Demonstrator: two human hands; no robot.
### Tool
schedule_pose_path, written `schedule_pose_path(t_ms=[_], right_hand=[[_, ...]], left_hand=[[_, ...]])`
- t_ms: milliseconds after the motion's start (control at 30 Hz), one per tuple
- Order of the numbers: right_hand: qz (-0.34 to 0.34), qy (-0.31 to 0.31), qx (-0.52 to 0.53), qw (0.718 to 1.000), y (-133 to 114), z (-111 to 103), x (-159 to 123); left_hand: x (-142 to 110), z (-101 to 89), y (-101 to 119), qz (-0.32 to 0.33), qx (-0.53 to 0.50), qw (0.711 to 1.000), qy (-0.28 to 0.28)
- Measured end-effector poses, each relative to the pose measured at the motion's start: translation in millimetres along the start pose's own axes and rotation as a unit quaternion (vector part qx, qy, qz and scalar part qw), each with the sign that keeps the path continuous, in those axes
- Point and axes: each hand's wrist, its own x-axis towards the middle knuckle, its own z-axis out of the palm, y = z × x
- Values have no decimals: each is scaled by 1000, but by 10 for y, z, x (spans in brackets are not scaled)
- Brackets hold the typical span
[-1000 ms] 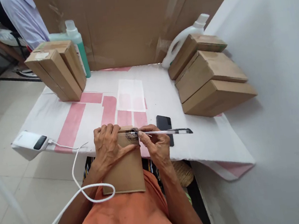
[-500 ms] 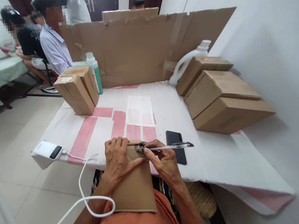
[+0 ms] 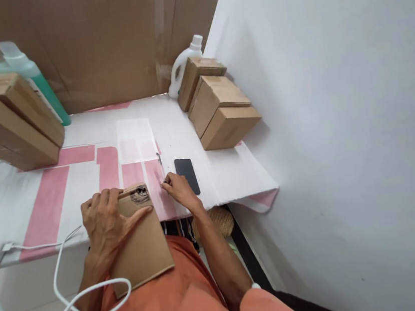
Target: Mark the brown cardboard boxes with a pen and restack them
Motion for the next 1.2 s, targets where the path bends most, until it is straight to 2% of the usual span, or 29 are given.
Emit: schedule_pose_path(t_ms=[133,267,433,533,667,767,833,900,967,1033,1133,1200], right_hand=[[53,8,-55,997,-73,150,26],[74,16,-75,994,-77,89,-88],[150,139,-72,976,195,-98,-190],[188,153,-25,970,401,-152,-136],[190,147,45,970,598,-169,10],[145,133,130,972,670,-124,4],[102,114,193,969,674,-79,-128],[63,94,307,945,633,-64,-364],[42,51,451,890,536,-96,-665],[28,-20,547,836,379,-146,-965],[-14,-123,587,800,91,-148,-1276],[-38,-163,588,792,-84,-70,-1361]], left_hand=[[-3,-23,15,-7,-6,1000,-4],[-7,-37,24,-4,-17,1000,2],[-17,-37,30,-7,-26,1000,2],[-18,-34,30,-12,-29,1000,-2],[-13,-33,42,-16,-26,999,-9],[-19,-38,67,-28,-32,999,-17],[-27,-45,85,-38,-44,998,-28],[-30,-54,99,-49,-56,996,-41],[-25,-71,111,-59,-60,995,-52],[-16,-97,127,-69,-63,994,-56],[-11,-132,151,-73,-75,993,-55],[-15,-138,156,-71,-80,993,-51]])
